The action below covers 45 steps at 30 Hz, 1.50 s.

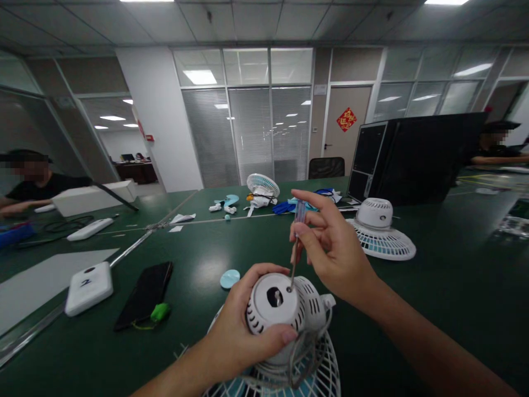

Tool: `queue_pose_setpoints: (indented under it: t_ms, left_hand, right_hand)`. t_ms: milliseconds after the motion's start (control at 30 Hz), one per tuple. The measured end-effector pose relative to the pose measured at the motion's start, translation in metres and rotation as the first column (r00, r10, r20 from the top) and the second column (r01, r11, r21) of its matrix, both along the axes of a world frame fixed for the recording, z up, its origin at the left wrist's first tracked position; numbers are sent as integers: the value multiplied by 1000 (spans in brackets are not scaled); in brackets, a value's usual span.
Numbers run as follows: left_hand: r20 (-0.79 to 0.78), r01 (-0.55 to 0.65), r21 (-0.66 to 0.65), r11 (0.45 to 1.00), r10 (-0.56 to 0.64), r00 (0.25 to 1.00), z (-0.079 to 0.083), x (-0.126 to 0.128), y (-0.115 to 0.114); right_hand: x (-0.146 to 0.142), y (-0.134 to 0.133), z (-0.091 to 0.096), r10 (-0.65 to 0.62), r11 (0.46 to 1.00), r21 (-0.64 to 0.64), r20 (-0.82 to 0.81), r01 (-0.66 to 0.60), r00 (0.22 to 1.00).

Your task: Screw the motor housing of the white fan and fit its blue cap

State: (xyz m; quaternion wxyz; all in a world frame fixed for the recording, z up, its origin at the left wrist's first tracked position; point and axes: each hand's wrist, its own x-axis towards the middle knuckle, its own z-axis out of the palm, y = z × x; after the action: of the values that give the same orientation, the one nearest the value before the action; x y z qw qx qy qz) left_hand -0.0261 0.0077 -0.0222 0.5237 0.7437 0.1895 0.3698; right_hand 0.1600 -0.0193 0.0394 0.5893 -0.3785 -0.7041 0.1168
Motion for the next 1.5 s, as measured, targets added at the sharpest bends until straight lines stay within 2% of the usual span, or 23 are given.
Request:
queue_pose_setpoints:
  t_ms: [133,267,367,467,533,733,800,900,967,1033,1133,1200,1367,1500]
  left_hand:
    - [17,22,-23,999,-22,1000,-2,1,1]
    - [26,27,-20,999,-27,999,-3,1,0]
    - [19,5,-3,1000,-5,1000,-2,1,0]
    - [3,-12,23,1000,12,1000,-1,1,0]
    - [-2,-12,32,999,12,1000,0,0,1]
    - [-9,-9,22,1000,9,1000,-1,0,0]
    - [-9,-12,21,1000,12,1000,-1,-1,0]
    - [-3,1,23,1000,-1,1000,-1,-1,0]
    - [7,6,58,998,-6,1000,0,0,-1]
    - [29,-25,176,984,20,999,2,0,-2]
    - [71,-114,432,895,92,993,4,1,-4]
    - [80,-145,523,840,121,989,5,1,-4]
    - [80,-126,560,819,99,992,5,-1,0]
    - [57,-116,562,819,101,993,3,-3,3]
  right_hand:
    - [-1,-6,0,-11,996,90,80,4,997]
    - [-4,-10,-1,-86,979,196,114,63,990]
    - [-5,-7,-1,-98,990,109,43,92,994]
    - [-3,0,0,-63,997,-42,-33,62,997]
    - [0,4,-1,-50,995,-94,-58,44,997]
    - [3,7,-3,-51,996,-80,-43,48,998]
    - [3,3,-1,-77,997,-13,22,77,997]
    - [2,-6,4,-187,957,258,201,132,962]
    - [0,-13,8,-249,894,438,318,91,915]
    - [-3,-18,9,-242,862,507,395,10,886]
    - [-9,-22,8,-173,887,459,424,-47,889]
    - [-11,-20,5,-153,918,397,379,-11,913]
    - [-4,-10,3,-190,957,251,153,148,970]
    - [2,-6,3,-117,984,148,113,100,987]
